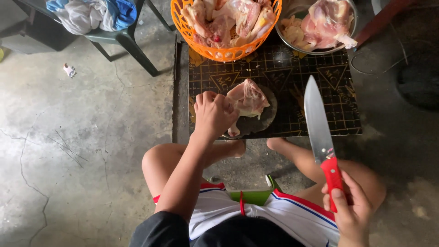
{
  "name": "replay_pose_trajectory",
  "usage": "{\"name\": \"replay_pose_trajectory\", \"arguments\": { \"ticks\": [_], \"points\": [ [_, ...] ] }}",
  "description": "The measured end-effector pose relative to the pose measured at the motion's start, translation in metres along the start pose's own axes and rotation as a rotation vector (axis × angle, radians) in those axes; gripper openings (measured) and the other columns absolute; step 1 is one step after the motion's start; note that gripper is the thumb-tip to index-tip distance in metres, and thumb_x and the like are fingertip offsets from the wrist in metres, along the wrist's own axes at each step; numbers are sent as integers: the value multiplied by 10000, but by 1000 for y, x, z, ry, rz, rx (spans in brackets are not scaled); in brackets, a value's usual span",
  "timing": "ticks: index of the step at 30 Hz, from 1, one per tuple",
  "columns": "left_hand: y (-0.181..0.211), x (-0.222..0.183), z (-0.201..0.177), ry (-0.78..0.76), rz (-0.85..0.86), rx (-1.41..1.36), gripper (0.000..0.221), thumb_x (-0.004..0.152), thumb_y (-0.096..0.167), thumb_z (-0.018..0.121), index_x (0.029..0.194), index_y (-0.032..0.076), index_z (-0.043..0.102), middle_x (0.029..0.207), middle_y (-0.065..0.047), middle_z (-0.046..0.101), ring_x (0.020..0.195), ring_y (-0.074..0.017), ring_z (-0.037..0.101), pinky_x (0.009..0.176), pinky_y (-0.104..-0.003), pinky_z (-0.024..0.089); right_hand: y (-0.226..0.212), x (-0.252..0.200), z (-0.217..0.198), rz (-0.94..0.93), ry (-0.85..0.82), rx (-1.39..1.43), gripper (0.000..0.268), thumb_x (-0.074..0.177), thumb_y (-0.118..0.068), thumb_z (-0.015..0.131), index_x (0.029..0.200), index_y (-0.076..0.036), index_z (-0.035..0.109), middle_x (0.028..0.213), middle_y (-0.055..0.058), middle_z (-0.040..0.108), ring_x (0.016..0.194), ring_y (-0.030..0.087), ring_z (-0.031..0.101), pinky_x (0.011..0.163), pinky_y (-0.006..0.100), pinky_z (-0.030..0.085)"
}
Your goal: A person uses a knife to carefully remove the bone from a chicken leg on a wooden cutting board.
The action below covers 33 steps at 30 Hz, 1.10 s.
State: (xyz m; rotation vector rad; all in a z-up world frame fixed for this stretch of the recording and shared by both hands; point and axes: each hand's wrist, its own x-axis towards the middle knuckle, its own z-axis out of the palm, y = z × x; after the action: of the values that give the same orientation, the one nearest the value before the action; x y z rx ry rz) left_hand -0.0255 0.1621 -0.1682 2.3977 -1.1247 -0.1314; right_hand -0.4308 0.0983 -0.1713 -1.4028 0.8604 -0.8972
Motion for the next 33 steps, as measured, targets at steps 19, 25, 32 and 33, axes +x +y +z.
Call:
{"name": "replay_pose_trajectory", "arguments": {
  "ticks": [19,25,32,33],
  "points": [
    [12,36,-55,-74,-58,-508,357,720,174,710,1061,156,605,946,-30,706,771,-172,602,626,-358,473,-9,-13,13,71,-11,-75,535,987,-150,542,1479,57,511,835,202,637,467,208,509,492,295,457],
    [14,77,-66,-563,126,-629,455,717,-24,753,1144,100,653,1075,-58,687,964,-208,667,760,-320,579,-16,-13,18,83,-51,-116,532,980,-147,553,1465,68,522,833,185,658,484,195,525,524,287,482],
    [20,110,-36,-666,249,-233,459,738,2,699,1160,173,646,1072,-47,725,945,-207,663,736,-361,533,-11,-19,14,154,-5,-92,583,981,-164,550,1517,56,485,853,214,653,501,212,516,569,315,492],
    [23,110,-44,-721,283,-306,499,718,-77,713,1155,153,639,1093,-53,708,964,-216,658,761,-342,559,-9,-20,13,155,-2,-79,593,980,-169,551,1522,58,475,848,223,649,498,219,522,576,323,496]
  ]
}}
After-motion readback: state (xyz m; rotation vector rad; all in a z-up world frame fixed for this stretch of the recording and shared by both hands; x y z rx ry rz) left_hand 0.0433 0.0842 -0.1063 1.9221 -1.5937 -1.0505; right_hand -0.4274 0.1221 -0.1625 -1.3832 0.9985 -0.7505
